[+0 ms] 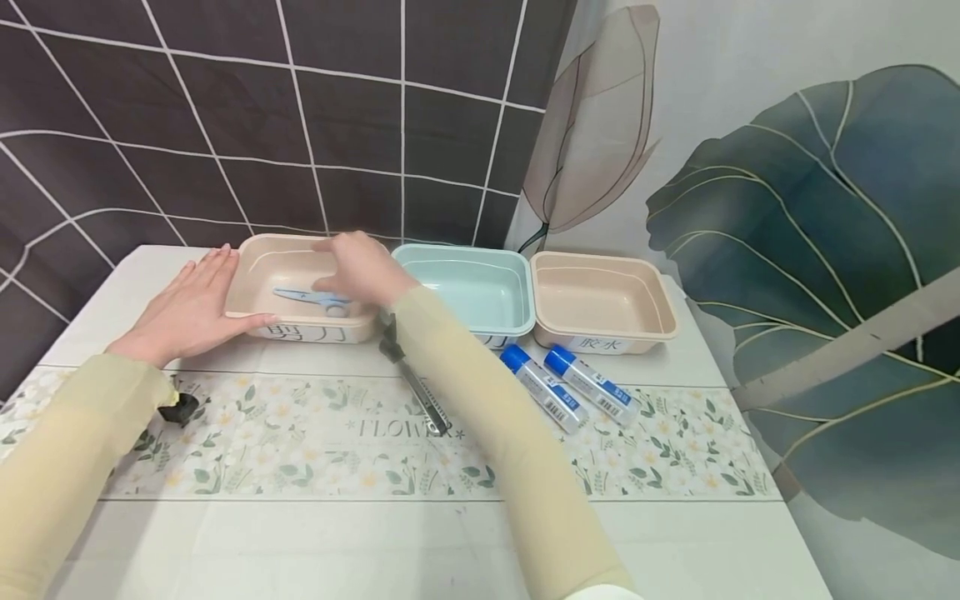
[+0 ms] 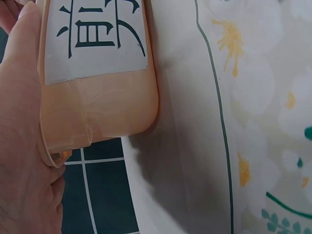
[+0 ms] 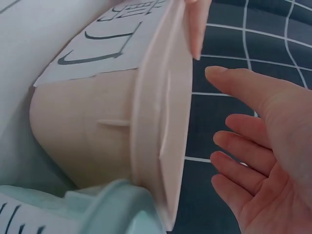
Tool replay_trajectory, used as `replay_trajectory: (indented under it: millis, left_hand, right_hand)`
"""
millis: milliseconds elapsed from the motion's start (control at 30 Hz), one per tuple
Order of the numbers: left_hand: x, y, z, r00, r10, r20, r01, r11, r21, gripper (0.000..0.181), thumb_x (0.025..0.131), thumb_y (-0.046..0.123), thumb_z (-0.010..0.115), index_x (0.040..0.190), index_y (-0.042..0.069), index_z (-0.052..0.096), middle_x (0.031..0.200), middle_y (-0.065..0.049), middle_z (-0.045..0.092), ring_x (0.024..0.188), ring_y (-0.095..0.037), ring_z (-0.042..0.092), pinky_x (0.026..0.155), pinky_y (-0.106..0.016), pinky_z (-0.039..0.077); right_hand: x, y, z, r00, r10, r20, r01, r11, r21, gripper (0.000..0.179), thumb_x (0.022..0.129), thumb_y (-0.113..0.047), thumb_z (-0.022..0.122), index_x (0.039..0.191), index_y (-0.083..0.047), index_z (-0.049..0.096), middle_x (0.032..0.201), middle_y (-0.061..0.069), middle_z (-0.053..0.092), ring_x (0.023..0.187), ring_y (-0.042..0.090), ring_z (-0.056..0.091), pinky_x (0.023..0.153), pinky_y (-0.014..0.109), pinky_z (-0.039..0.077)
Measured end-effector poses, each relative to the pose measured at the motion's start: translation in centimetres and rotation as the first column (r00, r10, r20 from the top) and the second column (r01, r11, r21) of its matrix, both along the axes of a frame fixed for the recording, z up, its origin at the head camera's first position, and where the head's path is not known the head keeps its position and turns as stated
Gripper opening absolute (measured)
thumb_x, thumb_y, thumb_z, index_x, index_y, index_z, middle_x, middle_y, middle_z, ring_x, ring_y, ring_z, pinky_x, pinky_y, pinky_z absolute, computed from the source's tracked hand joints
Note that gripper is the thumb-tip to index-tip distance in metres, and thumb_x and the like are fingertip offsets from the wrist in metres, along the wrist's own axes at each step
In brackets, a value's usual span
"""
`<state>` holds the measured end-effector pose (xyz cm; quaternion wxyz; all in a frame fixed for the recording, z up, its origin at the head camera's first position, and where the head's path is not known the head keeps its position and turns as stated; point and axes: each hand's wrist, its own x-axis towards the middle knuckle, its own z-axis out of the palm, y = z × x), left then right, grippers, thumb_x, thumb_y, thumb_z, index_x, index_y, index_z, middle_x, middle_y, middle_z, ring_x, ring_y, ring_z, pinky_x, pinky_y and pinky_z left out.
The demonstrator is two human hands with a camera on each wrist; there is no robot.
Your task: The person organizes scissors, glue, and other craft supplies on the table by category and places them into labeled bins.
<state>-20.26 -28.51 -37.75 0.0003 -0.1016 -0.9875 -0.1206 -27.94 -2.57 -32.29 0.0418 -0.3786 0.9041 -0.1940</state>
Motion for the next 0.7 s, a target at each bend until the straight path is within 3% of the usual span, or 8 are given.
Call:
replay_trajectory:
  millis: [233,467,700]
  left_hand:
    - [-0.1,0.1,0.1,1.0,0.007,0.004,-0.007,1.0,-0.005,0.123,0.088,0.076,0.056,0.158,-0.01,0.005,0.165,-0.031,0.005,0.152,-0.045,0.005,0.124,-0.051,-0.002]
    - [-0.1,0.1,0.0,1.0,0.017,0.019,-0.016,1.0,-0.008,0.125,0.087,0.078,0.055,0.158,-0.009,0.0,0.165,-0.031,0.003,0.152,-0.044,0.003,0.124,-0.051,-0.002]
    - [-0.2,0.3,0.0,1.0,0.015,0.026,-0.015,1.0,-0.005,0.125,0.088,0.077,0.056,0.158,-0.009,-0.001,0.164,-0.031,0.003,0.152,-0.043,0.001,0.124,-0.052,-0.003]
  right_hand:
    - [0.8,1.6,1.1,1.0,-0.014,-0.016,0.011,0.99,-0.141,0.06,0.089,-0.035,0.081,0.139,-0.007,0.063,0.135,0.004,0.066,0.125,0.01,0.058,0.099,0.014,0.044]
    - [1.9,3.6,1.5,0.998,-0.048,0.035,0.055,0.967,-0.247,0.058,0.09,-0.038,0.079,0.138,-0.008,0.065,0.134,0.002,0.066,0.127,0.01,0.056,0.1,0.017,0.043]
    - [2.8,5.7,1.6,0.998,-0.06,0.029,0.066,0.944,-0.322,0.06,0.09,-0.042,0.079,0.138,-0.009,0.065,0.134,0.0,0.066,0.109,0.01,0.057,0.095,0.023,0.045]
